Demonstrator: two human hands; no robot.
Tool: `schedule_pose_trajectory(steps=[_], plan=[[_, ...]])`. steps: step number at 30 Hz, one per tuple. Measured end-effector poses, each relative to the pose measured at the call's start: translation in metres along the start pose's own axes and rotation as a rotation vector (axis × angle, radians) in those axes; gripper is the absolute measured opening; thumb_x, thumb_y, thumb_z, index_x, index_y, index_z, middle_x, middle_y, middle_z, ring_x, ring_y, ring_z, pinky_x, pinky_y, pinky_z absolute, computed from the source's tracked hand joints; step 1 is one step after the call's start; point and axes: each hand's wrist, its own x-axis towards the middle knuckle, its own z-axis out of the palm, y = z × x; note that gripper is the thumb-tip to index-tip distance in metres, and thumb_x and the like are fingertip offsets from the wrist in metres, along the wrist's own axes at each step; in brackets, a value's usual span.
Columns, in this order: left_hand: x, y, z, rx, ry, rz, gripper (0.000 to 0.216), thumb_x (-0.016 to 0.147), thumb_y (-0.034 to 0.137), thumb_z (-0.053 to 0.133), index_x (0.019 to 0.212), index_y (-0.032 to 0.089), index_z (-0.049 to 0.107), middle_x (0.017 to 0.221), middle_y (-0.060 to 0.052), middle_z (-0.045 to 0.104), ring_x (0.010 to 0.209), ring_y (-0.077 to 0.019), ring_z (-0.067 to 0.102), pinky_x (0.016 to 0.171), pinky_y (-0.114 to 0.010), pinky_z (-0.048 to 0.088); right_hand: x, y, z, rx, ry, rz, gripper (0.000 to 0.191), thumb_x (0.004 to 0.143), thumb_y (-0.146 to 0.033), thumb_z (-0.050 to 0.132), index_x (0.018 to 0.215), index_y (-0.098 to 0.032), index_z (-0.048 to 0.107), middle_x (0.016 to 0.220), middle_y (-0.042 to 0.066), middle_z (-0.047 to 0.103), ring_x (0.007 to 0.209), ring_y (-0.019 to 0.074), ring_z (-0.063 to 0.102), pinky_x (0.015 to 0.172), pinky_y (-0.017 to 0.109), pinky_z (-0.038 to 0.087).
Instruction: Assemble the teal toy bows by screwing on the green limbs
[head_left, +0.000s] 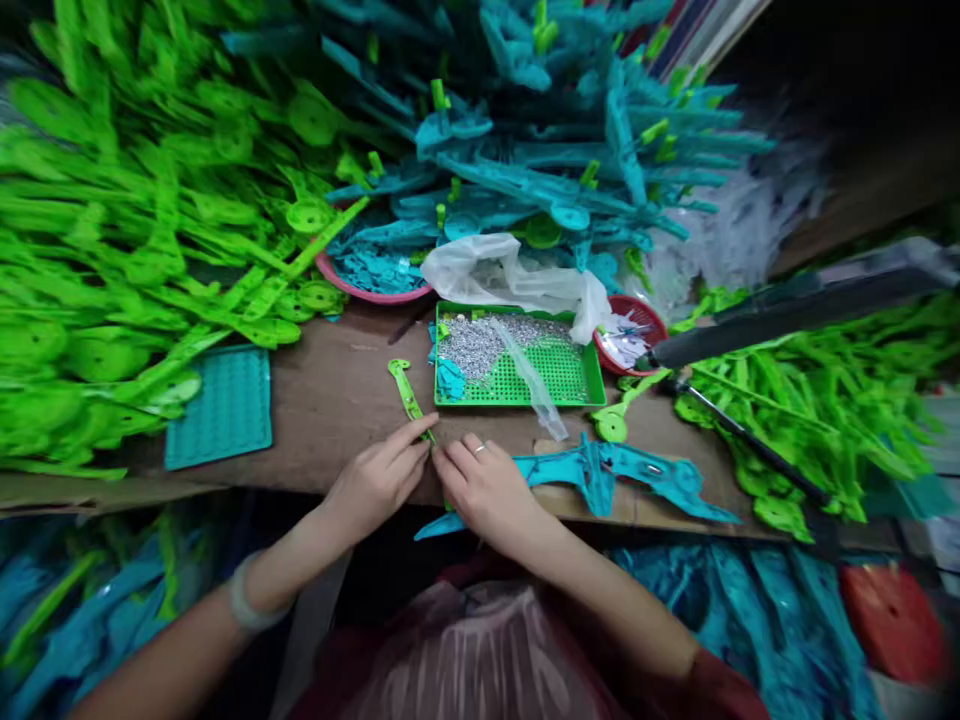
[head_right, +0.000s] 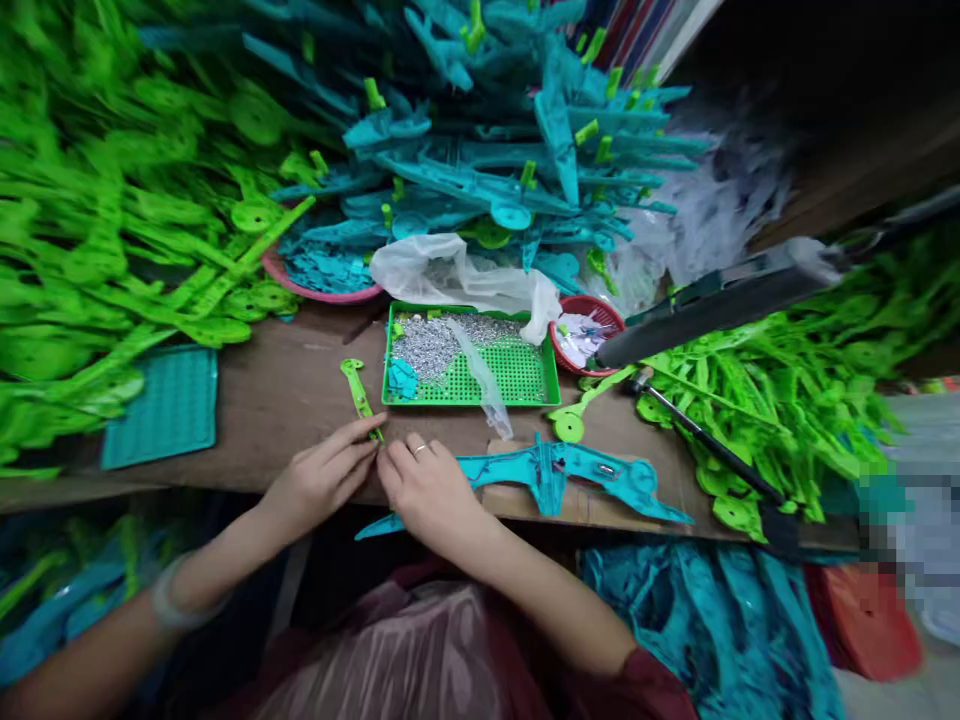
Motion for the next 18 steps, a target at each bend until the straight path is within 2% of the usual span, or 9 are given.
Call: schedule_pose_trajectory(steps=[5, 10, 12, 14, 16, 18], plan=[[-0.002, 0.004, 0.000, 0.026, -0.016, 0.055, 0.029, 0.097, 0.006, 0.049, 0.125, 0.005, 0.058, 0.138, -0.023, 0.063, 0.124, -0.0250, 0.065, 0.103, -0.034, 0.057, -0.002, -0.014, -0.010, -0.091, -0.075, 0.019, 0.026, 0.098, -0.013, 0.048, 0.119, -0.008, 0.062, 0.102, 0.013, 0.065, 0.091, 0.0255, 0.055, 0.067, 0.038, 0.046], [-0.012, 0.019, 0.005, 0.156, -0.100, 0.078, 0.057, 0.096, 0.001, 0.039, 0.152, -0.003, 0.031, 0.149, -0.028, 0.051, 0.145, -0.0330, 0.044, 0.113, -0.043, 0.049, 0.005, -0.023, -0.011, -0.158, -0.065, -0.002, 0.028, 0.094, -0.010, 0.049, 0.117, -0.002, 0.063, 0.101, 0.016, 0.065, 0.090, 0.0268, 0.056, 0.070, 0.040, 0.047], [-0.014, 0.020, 0.005, 0.175, -0.114, 0.069, 0.062, 0.096, 0.001, 0.039, 0.156, -0.001, 0.024, 0.150, -0.027, 0.050, 0.146, -0.0327, 0.042, 0.113, -0.044, 0.048, 0.001, -0.015, -0.018, -0.105, -0.054, -0.031, 0.027, 0.095, -0.012, 0.050, 0.118, -0.004, 0.063, 0.100, 0.015, 0.066, 0.089, 0.0259, 0.056, 0.069, 0.039, 0.047], [-0.015, 0.018, 0.003, 0.182, -0.101, 0.059, 0.064, 0.096, 0.002, 0.043, 0.157, 0.002, 0.024, 0.150, -0.026, 0.050, 0.144, -0.0323, 0.045, 0.112, -0.044, 0.050, -0.011, 0.000, -0.031, -0.051, 0.033, -0.013, 0.028, 0.097, -0.017, 0.052, 0.121, -0.007, 0.062, 0.103, 0.014, 0.068, 0.093, 0.0258, 0.057, 0.071, 0.039, 0.048], [-0.014, 0.017, -0.002, 0.186, -0.047, 0.050, 0.064, 0.095, 0.004, 0.049, 0.156, 0.003, 0.028, 0.150, -0.027, 0.050, 0.144, -0.0331, 0.046, 0.112, -0.046, 0.050, -0.026, 0.021, -0.047, -0.070, 0.182, 0.104, 0.030, 0.098, -0.020, 0.052, 0.123, -0.009, 0.061, 0.107, 0.014, 0.068, 0.098, 0.0267, 0.057, 0.077, 0.039, 0.049], [-0.012, 0.021, -0.008, 0.180, 0.037, 0.051, 0.064, 0.093, 0.004, 0.054, 0.153, 0.005, 0.034, 0.149, -0.027, 0.050, 0.143, -0.0342, 0.046, 0.112, -0.048, 0.049, -0.039, 0.042, -0.058, -0.176, 0.252, 0.291, 0.031, 0.098, -0.024, 0.052, 0.124, -0.009, 0.061, 0.107, 0.016, 0.068, 0.098, 0.0284, 0.057, 0.079, 0.041, 0.049]])
